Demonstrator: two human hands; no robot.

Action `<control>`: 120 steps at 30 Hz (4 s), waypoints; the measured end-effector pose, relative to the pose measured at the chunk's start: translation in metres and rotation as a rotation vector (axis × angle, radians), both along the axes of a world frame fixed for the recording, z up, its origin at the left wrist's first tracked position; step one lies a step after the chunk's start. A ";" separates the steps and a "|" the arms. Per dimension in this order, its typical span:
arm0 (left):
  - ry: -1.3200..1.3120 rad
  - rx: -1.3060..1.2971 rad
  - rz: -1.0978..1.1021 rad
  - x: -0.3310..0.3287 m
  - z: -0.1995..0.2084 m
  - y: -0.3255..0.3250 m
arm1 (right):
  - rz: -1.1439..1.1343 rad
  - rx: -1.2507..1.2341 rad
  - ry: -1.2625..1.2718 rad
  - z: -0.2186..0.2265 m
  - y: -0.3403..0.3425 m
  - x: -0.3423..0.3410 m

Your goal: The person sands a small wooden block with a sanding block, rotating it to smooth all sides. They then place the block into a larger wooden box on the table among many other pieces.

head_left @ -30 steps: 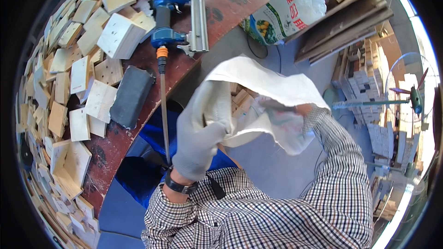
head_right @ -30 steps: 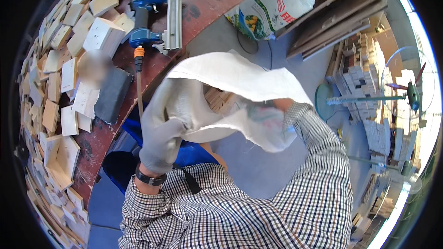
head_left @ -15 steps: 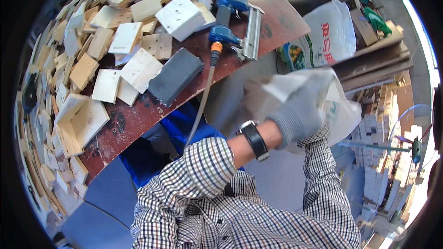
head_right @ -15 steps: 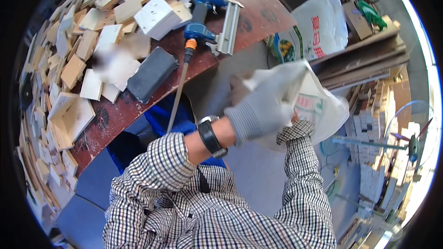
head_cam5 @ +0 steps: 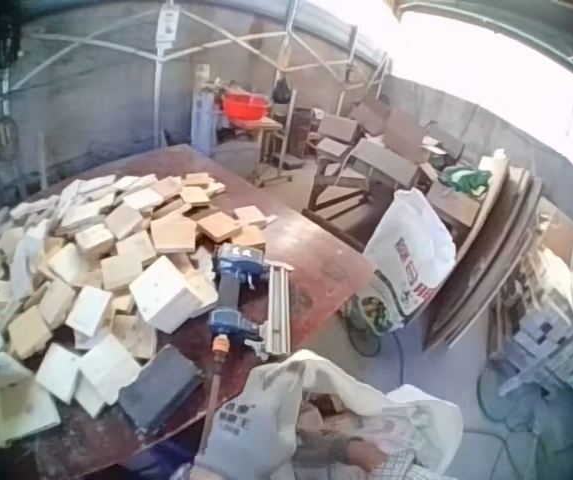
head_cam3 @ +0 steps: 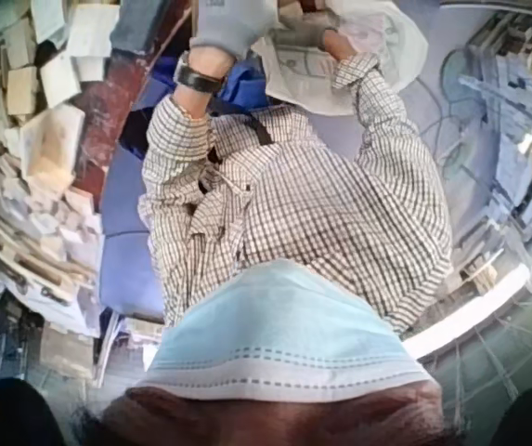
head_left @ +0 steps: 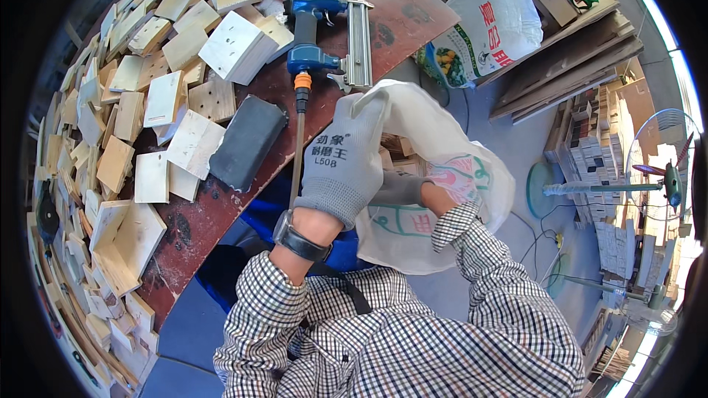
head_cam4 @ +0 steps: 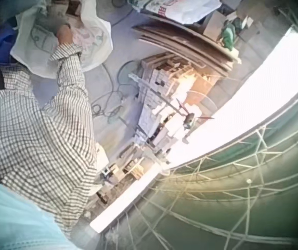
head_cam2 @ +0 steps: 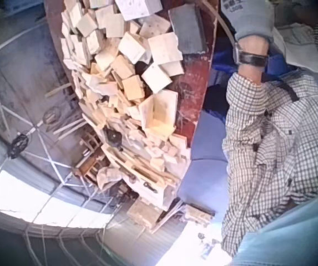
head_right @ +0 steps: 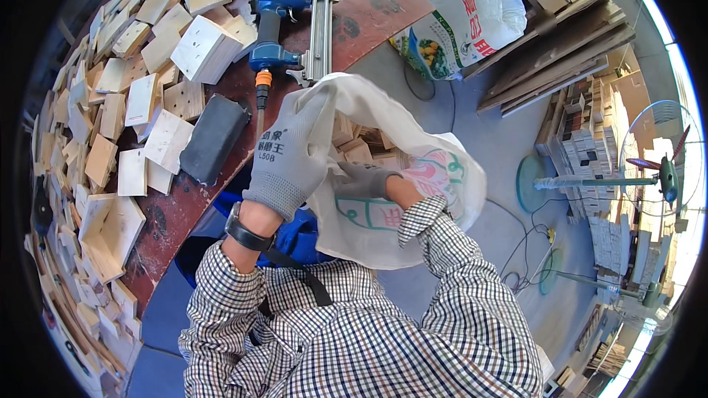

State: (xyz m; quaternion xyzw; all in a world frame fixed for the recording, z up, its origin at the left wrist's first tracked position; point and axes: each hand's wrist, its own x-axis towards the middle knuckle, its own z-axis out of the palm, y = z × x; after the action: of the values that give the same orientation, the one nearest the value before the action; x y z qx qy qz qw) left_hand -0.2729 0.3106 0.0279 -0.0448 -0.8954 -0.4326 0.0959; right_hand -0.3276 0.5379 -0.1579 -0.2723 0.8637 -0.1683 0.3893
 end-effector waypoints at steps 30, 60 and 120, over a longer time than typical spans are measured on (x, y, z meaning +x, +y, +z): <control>0.121 -0.210 0.739 0.314 0.022 -0.127 | 0.574 -0.064 -0.292 0.227 -0.033 0.025; -0.033 -0.596 1.636 0.394 -0.088 -0.211 | 0.905 -0.594 0.524 0.207 -0.317 0.154; -0.359 -0.598 0.861 0.383 -0.023 -0.334 | 0.865 -0.799 0.588 0.157 -0.357 0.113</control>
State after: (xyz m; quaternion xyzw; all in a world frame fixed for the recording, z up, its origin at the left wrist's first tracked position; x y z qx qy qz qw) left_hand 0.1106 -0.0231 0.0054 0.3742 -0.9190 -0.0819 0.0932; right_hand -0.2147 0.1813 -0.0009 -0.7530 0.6179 -0.2231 0.0386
